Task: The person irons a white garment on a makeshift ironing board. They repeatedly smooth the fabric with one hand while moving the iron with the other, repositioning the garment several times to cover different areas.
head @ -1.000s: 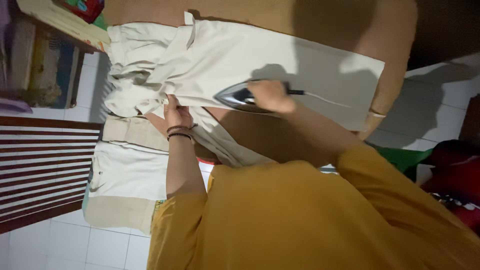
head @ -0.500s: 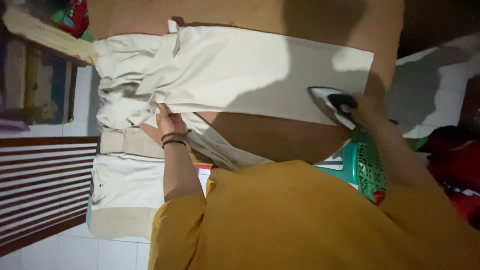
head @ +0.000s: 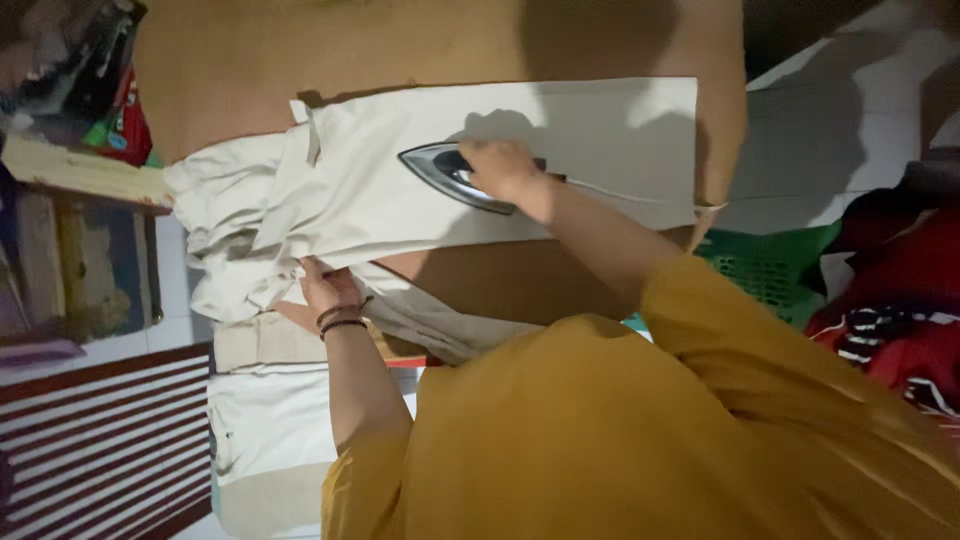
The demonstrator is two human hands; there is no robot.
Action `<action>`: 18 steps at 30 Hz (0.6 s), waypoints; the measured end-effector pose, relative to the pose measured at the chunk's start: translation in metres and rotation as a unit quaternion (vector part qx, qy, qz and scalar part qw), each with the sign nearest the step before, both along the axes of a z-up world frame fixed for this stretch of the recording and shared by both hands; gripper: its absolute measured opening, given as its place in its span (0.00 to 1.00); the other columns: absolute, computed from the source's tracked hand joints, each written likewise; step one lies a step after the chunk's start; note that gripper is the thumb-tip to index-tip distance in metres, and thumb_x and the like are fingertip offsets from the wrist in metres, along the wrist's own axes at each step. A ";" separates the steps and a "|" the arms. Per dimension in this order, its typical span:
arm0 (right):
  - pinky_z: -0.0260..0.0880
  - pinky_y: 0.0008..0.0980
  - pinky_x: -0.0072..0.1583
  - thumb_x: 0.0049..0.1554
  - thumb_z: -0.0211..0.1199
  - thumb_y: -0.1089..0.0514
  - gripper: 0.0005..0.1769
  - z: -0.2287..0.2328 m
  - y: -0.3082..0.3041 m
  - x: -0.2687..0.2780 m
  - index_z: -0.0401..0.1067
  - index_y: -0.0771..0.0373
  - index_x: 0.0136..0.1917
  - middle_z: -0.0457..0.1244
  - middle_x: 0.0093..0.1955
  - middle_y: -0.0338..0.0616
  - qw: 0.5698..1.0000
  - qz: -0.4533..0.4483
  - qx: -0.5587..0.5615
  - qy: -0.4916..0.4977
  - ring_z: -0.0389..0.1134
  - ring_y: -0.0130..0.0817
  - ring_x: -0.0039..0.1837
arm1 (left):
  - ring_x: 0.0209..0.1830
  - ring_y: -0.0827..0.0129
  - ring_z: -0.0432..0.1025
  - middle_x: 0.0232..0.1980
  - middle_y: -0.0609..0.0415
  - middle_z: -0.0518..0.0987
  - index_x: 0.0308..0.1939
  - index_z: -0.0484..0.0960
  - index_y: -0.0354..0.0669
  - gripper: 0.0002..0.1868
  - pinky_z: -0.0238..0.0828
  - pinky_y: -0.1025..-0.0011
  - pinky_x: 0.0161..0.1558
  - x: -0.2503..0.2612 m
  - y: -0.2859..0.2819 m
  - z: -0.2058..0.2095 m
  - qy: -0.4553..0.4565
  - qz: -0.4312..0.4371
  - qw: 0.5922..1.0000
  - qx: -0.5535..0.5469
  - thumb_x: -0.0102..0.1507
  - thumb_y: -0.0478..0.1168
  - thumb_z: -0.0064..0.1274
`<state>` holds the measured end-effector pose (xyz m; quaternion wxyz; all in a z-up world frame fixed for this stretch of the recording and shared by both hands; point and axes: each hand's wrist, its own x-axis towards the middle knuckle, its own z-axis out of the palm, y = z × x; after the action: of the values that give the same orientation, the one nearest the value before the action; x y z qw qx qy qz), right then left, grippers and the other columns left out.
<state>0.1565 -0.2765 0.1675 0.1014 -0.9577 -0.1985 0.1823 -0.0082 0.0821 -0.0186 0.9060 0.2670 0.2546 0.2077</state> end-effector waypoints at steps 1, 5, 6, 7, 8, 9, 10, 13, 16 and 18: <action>0.73 0.56 0.60 0.65 0.61 0.55 0.19 -0.003 0.003 -0.005 0.70 0.56 0.69 0.72 0.55 0.57 0.999 -0.017 -0.001 -0.031 0.74 0.56 0.58 | 0.67 0.53 0.75 0.66 0.46 0.79 0.67 0.74 0.34 0.21 0.76 0.51 0.69 -0.001 0.000 0.001 0.021 -0.005 1.000 0.010 0.75 0.45 0.49; 0.73 0.55 0.59 0.62 0.60 0.55 0.24 -0.012 -0.063 -0.015 0.68 0.52 0.72 0.71 0.60 0.53 0.993 -0.104 0.010 -0.050 0.74 0.53 0.59 | 0.68 0.51 0.75 0.68 0.44 0.79 0.67 0.74 0.32 0.23 0.76 0.49 0.70 -0.001 0.004 0.002 0.041 -0.019 0.999 0.029 0.75 0.47 0.47; 0.71 0.53 0.59 0.56 0.65 0.52 0.31 -0.015 -0.100 -0.018 0.66 0.56 0.72 0.69 0.60 0.54 0.991 -0.128 0.012 -0.038 0.72 0.52 0.59 | 0.69 0.52 0.75 0.69 0.46 0.79 0.68 0.74 0.34 0.23 0.75 0.49 0.70 0.000 0.004 0.001 0.030 -0.021 0.999 0.027 0.75 0.47 0.47; 0.66 0.53 0.65 0.65 0.62 0.46 0.23 -0.019 -0.138 -0.022 0.68 0.57 0.68 0.69 0.61 0.52 0.963 -0.261 0.031 0.055 0.70 0.49 0.64 | 0.69 0.52 0.74 0.69 0.46 0.78 0.68 0.74 0.35 0.24 0.75 0.49 0.70 0.000 0.004 0.001 0.026 -0.021 0.999 0.020 0.75 0.48 0.47; 0.70 0.51 0.65 0.66 0.61 0.50 0.21 -0.024 -0.181 -0.029 0.69 0.58 0.69 0.70 0.59 0.53 0.941 -0.329 0.014 0.073 0.71 0.49 0.62 | 0.69 0.52 0.74 0.69 0.46 0.78 0.68 0.74 0.36 0.24 0.75 0.48 0.69 -0.001 0.004 0.001 0.022 -0.020 0.999 0.013 0.75 0.49 0.47; 0.71 0.54 0.58 0.70 0.58 0.51 0.19 -0.030 -0.225 -0.036 0.68 0.60 0.71 0.68 0.59 0.58 0.954 -0.285 -0.010 -0.093 0.71 0.53 0.58 | 0.69 0.52 0.74 0.69 0.46 0.77 0.68 0.73 0.37 0.24 0.75 0.48 0.69 0.000 0.003 0.001 0.019 -0.018 1.000 0.005 0.75 0.50 0.46; 0.74 0.48 0.56 0.66 0.61 0.49 0.23 -0.036 -0.268 -0.046 0.68 0.63 0.69 0.68 0.58 0.57 0.942 -0.315 0.014 -0.115 0.72 0.51 0.56 | 0.68 0.52 0.74 0.69 0.46 0.77 0.68 0.73 0.38 0.24 0.75 0.48 0.69 0.002 0.002 0.001 0.032 -0.009 0.999 0.005 0.75 0.50 0.47; 0.74 0.50 0.53 0.70 0.61 0.42 0.24 -0.040 -0.356 -0.032 0.72 0.67 0.62 0.69 0.53 0.56 0.870 -0.489 -0.063 0.012 0.72 0.48 0.53 | 0.68 0.53 0.74 0.69 0.47 0.78 0.68 0.73 0.40 0.23 0.75 0.49 0.67 0.003 -0.003 0.004 0.052 0.006 0.999 0.007 0.73 0.50 0.48; 0.73 0.48 0.54 0.62 0.65 0.50 0.20 -0.035 -0.361 -0.040 0.74 0.65 0.61 0.70 0.54 0.57 0.929 -0.358 0.065 -0.062 0.73 0.46 0.54 | 0.66 0.54 0.75 0.67 0.47 0.79 0.67 0.74 0.40 0.23 0.76 0.49 0.66 0.005 -0.006 0.006 0.042 0.007 0.999 0.020 0.73 0.48 0.50; 0.73 0.52 0.56 0.62 0.64 0.49 0.19 -0.020 -0.324 -0.037 0.74 0.57 0.63 0.70 0.57 0.52 0.961 -0.275 -0.011 -0.016 0.73 0.47 0.56 | 0.62 0.53 0.76 0.64 0.47 0.80 0.66 0.74 0.40 0.22 0.77 0.50 0.63 0.008 -0.008 0.004 0.065 0.019 0.998 0.022 0.72 0.46 0.53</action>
<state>0.1191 -0.6007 0.1479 0.1344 -0.9790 0.0729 0.1345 0.0000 0.0744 -0.0149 0.8776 0.2944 0.3131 0.2126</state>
